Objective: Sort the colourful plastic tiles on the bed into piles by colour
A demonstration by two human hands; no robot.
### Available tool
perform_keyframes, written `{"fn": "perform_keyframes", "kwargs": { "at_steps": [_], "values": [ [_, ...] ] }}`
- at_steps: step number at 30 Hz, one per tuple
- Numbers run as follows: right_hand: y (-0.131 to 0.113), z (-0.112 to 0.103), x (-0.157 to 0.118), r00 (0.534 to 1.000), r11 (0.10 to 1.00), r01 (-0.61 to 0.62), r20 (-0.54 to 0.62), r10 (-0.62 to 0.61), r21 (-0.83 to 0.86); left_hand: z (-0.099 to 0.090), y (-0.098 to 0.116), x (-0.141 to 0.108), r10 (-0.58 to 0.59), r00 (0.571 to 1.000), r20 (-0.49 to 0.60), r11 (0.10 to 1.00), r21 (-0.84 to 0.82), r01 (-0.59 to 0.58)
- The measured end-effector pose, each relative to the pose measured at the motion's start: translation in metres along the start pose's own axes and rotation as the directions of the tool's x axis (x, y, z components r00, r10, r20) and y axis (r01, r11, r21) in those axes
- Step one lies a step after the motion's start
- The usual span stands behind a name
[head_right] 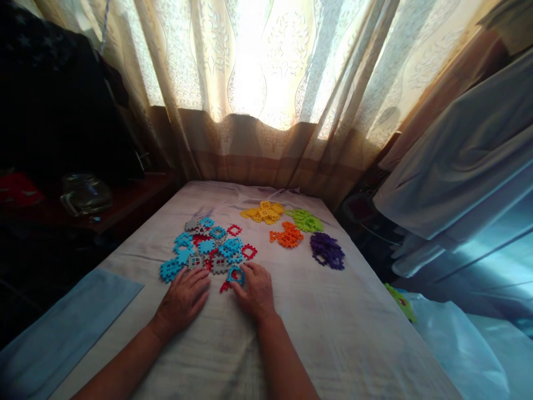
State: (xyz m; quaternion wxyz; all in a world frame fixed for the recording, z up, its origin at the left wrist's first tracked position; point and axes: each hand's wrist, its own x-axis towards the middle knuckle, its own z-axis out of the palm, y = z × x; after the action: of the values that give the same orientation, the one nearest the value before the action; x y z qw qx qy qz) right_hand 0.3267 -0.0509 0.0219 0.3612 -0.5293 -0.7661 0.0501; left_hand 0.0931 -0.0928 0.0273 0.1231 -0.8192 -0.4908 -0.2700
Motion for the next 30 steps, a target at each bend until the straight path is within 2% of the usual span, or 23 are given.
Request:
{"fn": "perform_keyframes", "kwargs": {
  "at_steps": [3,6,10,13,16,21,23,25,28,30],
  "values": [
    [-0.007,-0.001,0.0,0.996,0.999,0.029,0.083,-0.026,-0.03,0.0,0.001,0.0,0.004,1.0,0.013,0.999,-0.035,-0.004],
    [-0.005,0.0,0.0,0.997,1.0,0.009,0.074,-0.009,0.001,0.001,-0.001,0.001,-0.012,1.0,0.019,0.998,-0.055,0.013],
    [0.011,-0.004,0.002,0.999,0.999,-0.043,-0.001,0.043,0.019,0.001,-0.005,0.001,-0.043,0.999,0.012,0.997,-0.071,0.044],
    [0.031,-0.012,0.004,0.983,0.982,-0.171,-0.083,0.164,-0.078,0.001,-0.008,0.001,-0.053,0.999,0.001,0.994,-0.093,0.053],
    [0.051,-0.021,0.003,0.948,0.934,-0.303,-0.162,0.275,-0.191,0.003,-0.012,0.001,-0.068,0.998,-0.006,0.99,-0.126,0.066],
    [0.065,-0.025,-0.001,0.916,0.872,-0.383,-0.249,0.315,-0.304,0.006,-0.016,0.001,-0.088,0.996,-0.02,0.981,-0.173,0.084],
    [0.058,-0.023,0.002,0.924,0.881,-0.357,-0.257,0.284,-0.311,0.007,-0.017,0.001,-0.094,0.995,-0.032,0.978,-0.19,0.086],
    [0.046,-0.017,0.009,0.951,0.916,-0.279,-0.213,0.222,-0.289,0.008,-0.019,0.001,-0.107,0.994,-0.038,0.973,-0.21,0.097],
    [0.023,-0.006,0.025,0.99,0.962,-0.13,-0.081,0.114,-0.239,0.009,-0.02,0.001,-0.123,0.992,-0.042,0.966,-0.234,0.11],
    [0.01,0.003,0.037,0.997,0.971,-0.064,0.02,0.07,-0.228,0.009,-0.02,0.001,-0.126,0.991,-0.047,0.964,-0.24,0.111]
  ]
}}
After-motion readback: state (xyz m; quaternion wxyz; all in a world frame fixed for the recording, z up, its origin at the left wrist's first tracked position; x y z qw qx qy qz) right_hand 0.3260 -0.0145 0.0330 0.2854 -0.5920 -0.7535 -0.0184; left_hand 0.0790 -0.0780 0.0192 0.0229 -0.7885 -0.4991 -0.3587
